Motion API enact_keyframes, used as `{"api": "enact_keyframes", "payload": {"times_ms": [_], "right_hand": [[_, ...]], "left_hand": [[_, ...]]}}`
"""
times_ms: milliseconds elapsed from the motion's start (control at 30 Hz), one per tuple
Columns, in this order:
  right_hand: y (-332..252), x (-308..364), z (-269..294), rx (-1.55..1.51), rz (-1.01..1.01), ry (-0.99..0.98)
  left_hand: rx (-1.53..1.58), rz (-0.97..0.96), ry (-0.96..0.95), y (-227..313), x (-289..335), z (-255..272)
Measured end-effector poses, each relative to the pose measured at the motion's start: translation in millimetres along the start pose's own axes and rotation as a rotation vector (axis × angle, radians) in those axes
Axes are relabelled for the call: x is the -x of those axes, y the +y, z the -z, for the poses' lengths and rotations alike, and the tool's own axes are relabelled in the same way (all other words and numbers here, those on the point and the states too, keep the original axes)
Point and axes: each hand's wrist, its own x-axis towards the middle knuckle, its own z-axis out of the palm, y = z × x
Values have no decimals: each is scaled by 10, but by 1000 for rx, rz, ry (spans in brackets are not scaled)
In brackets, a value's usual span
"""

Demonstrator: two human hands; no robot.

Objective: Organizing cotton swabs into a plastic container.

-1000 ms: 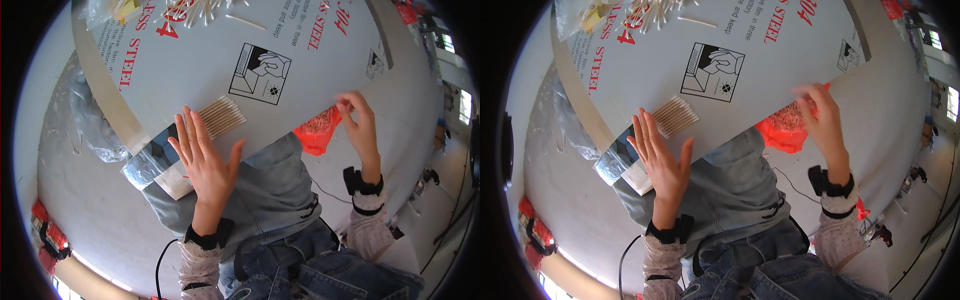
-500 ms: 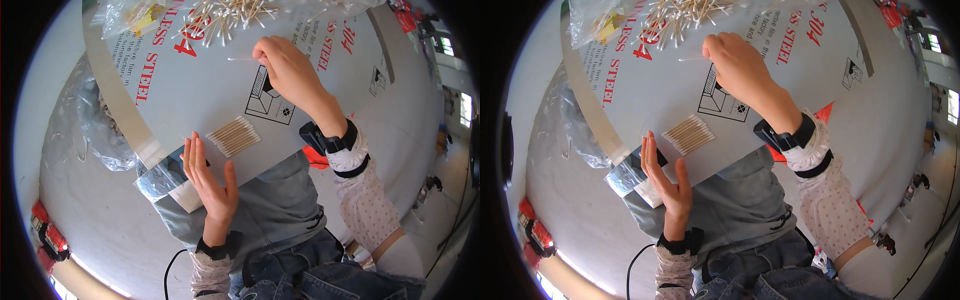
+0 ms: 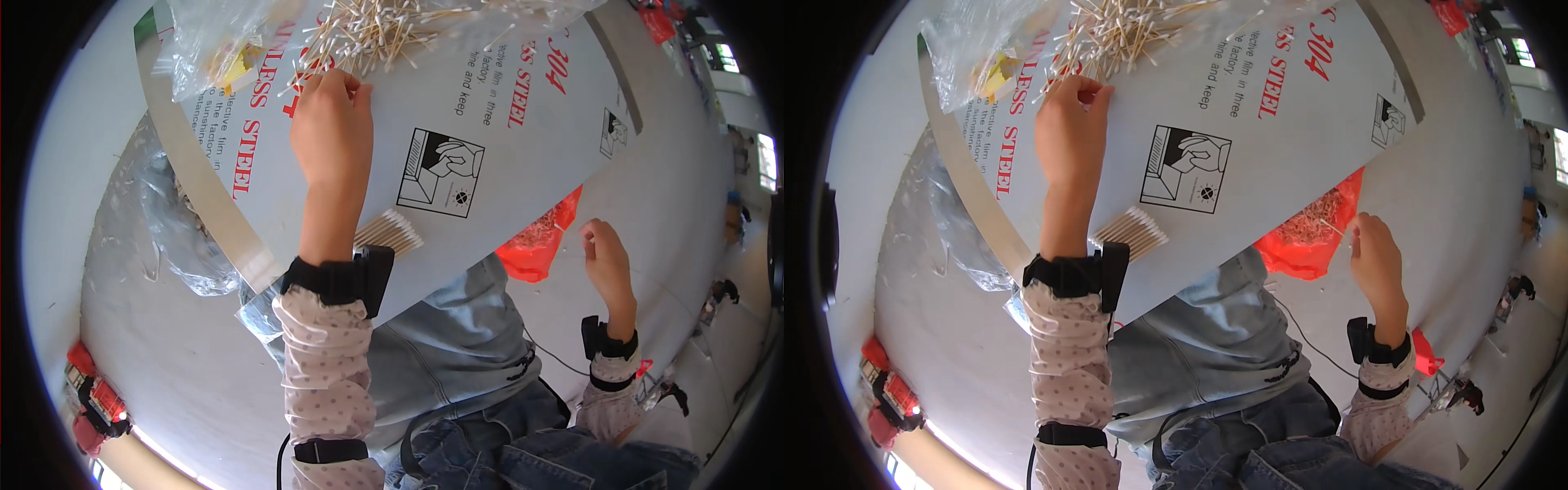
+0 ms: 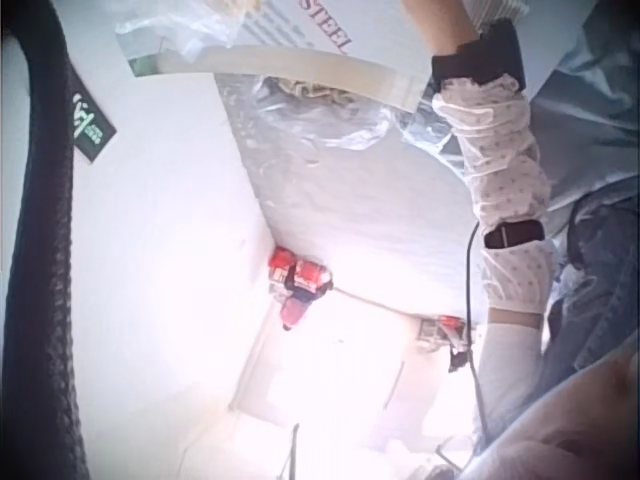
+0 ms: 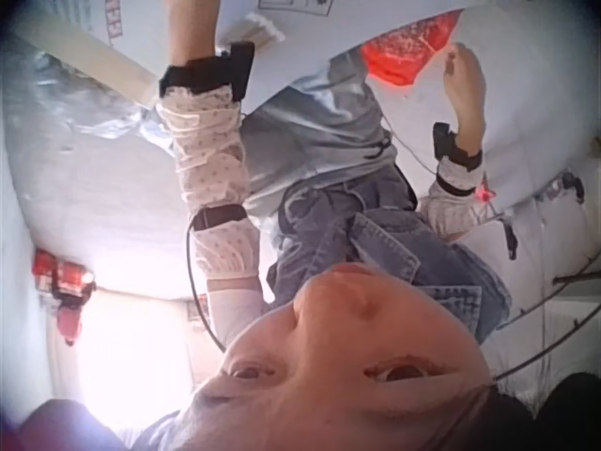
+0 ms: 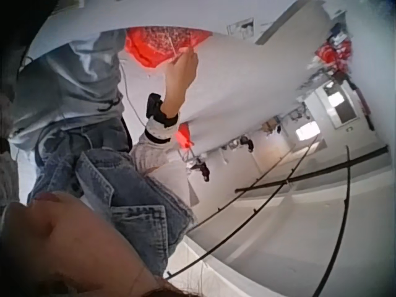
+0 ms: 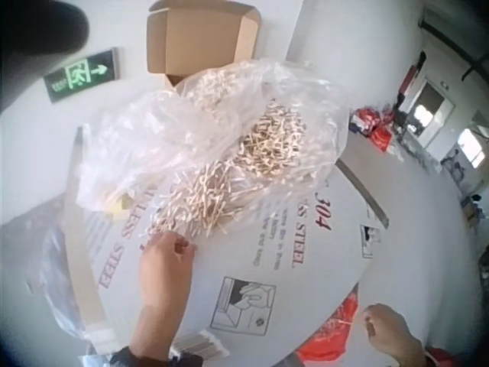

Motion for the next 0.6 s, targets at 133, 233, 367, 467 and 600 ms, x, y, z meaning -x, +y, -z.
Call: {"api": "enact_keyframes", "payload": {"times_ms": [133, 233, 367, 467, 600], "right_hand": [[-24, 80, -77, -98, -92, -12], [-191, 28, -160, -167, -13, 13], [-563, -64, -129, -330, 92, 7], [-768, -78, -137, -418, 125, -38], [-940, -87, -227, -448, 208, -17]], "left_hand": [[-124, 82, -67, 91, -110, -22], [-234, 227, -185, 163, -115, 35], [-370, 154, -190, 199, 361, 326], [-337, 82, -179, 74, 752, 560], [-120, -91, -199, -135, 912, 695]]}}
